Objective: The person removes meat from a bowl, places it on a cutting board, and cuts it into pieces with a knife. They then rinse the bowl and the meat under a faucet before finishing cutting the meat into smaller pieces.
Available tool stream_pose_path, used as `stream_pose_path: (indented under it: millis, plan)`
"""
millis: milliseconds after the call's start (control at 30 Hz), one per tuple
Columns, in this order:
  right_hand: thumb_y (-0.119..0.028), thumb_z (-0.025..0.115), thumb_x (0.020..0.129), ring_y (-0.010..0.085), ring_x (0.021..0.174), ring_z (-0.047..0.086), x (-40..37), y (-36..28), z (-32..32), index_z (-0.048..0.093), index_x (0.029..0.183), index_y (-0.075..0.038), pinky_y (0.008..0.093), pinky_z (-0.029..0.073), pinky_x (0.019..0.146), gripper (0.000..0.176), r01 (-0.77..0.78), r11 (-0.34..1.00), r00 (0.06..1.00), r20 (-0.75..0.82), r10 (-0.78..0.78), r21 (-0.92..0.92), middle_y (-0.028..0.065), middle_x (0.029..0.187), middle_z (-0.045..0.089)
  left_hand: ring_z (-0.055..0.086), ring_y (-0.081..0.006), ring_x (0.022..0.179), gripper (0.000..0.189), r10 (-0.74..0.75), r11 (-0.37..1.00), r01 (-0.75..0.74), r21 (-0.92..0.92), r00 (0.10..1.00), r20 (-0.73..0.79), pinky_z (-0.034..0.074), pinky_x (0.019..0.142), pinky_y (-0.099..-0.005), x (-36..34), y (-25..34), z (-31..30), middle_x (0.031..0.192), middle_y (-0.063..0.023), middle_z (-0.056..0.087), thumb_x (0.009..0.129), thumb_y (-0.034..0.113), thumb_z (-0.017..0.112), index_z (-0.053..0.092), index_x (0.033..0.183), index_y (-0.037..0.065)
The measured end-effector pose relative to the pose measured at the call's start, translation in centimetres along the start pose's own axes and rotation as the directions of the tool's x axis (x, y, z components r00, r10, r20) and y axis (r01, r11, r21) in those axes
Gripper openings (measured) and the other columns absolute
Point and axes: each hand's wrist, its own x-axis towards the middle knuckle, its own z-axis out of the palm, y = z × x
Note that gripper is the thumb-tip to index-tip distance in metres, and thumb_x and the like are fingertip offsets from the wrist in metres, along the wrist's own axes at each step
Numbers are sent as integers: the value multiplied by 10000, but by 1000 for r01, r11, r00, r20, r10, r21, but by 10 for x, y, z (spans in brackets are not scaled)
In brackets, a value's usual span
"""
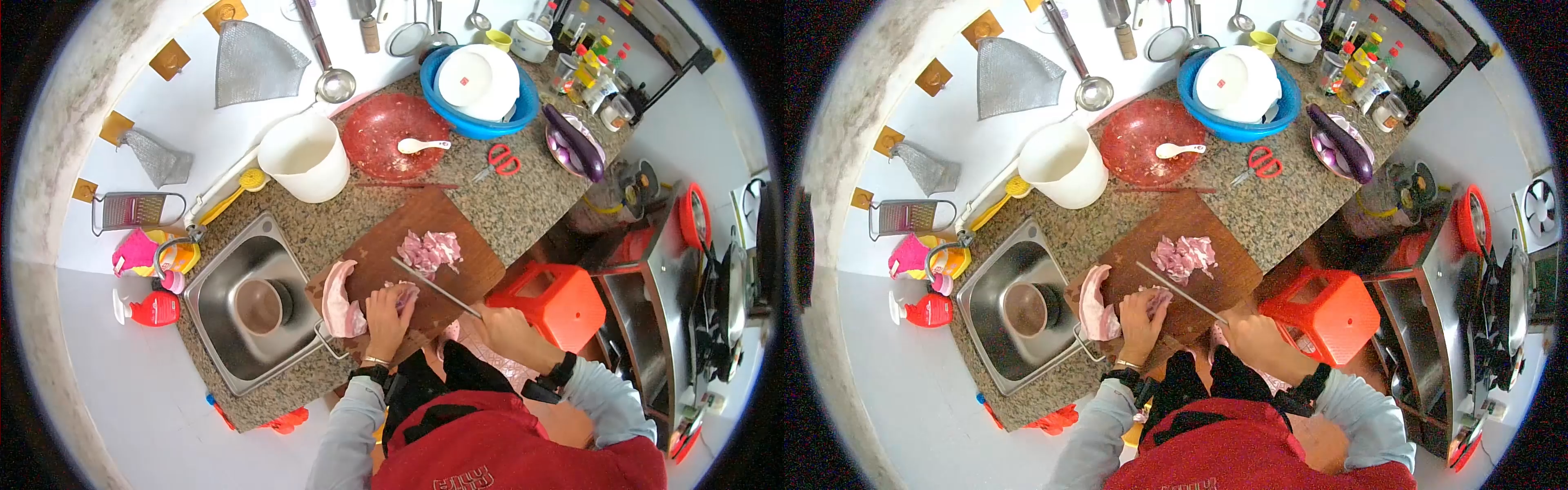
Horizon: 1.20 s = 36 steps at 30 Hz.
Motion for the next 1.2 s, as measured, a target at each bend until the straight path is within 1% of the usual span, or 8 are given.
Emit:
stream_pose_path:
  millis: [233, 300, 533, 600, 667, 833, 1100, 1200]
  plan:
    - [-263, 537, 925, 405, 557, 621, -6, -7, -9, 545, 1059, -36, 515, 485, 488, 264, 80, 995, 993, 95, -74, -64, 208, 622, 619, 514, -281, 816, 162, 71, 987, -76, 143, 997, 42, 370, 693, -408, -1, -3, 0, 907, -68, 576, 790, 190, 711, 625, 898, 105]
    - [-216, 537, 922, 405, 596, 620, -10, -2, -9, 540, 1165, -60, 521, 485, 513, 289, 45, 994, 985, 170, -29, -95, 219, 665, 616, 515, -282, 820, 167, 79, 983, -86, 165, 996, 50, 370, 692, -410, -1, -5, 1, 927, -64, 584, 763, 172, 715, 616, 876, 100]
    - [-195, 553, 903, 385, 587, 627, -26, 14, 0, 537, 1182, -80, 494, 501, 516, 302, 18, 985, 979, 202, 18, -174, 182, 645, 620, 526, -277, 842, 188, 76, 993, -78, 85, 997, 27, 374, 705, -408, -1, -6, 2, 975, -58, 601, 744, 156, 720, 615, 888, 98]
    - [-189, 549, 897, 385, 598, 637, -1, -13, -8, 545, 1118, -57, 478, 512, 522, 257, 62, 990, 988, 151, -42, -126, 174, 654, 630, 526, -275, 839, 182, 74, 992, -82, 94, 994, 82, 373, 712, -405, 0, -4, -2, 958, -56, 596, 747, 151, 717, 626, 897, 100]
    - [-115, 559, 839, 385, 623, 660, 32, -20, 16, 547, 915, -16, 479, 529, 539, 126, 106, 990, 985, 147, -92, -90, 214, 672, 637, 522, -277, 839, 180, 93, 990, -102, 97, 991, 97, 372, 715, -405, -2, -5, -1, 949, -57, 593, 752, 154, 714, 630, 901, 98]
    - [-104, 560, 823, 392, 658, 666, 89, -54, 38, 522, 908, 10, 488, 533, 566, 147, 116, 992, 992, 45, -114, -41, 204, 689, 647, 510, -283, 844, 180, 102, 984, -120, 129, 985, 135, 371, 722, -409, -2, -6, -3, 926, -64, 582, 765, 170, 708, 638, 911, 90]
    - [-192, 545, 883, 403, 659, 660, 12, -7, 9, 538, 924, -18, 501, 531, 581, 179, 40, 994, 991, 130, -27, -99, 220, 682, 641, 522, -292, 879, 186, 18, 999, -22, 48, 997, 78, 393, 791, -401, -2, -4, -2, 996, -78, 607, 801, 174, 695, 653, 959, 86]
    - [-232, 527, 918, 416, 648, 648, 7, 9, 2, 544, 924, -31, 526, 518, 577, 202, -2, 993, 994, 112, 16, -122, 223, 671, 633, 532, -279, 875, 187, 49, 998, -50, 36, 998, 42, 397, 778, -397, 1, 0, -4, 973, -65, 612, 808, 182, 707, 654, 967, 99]
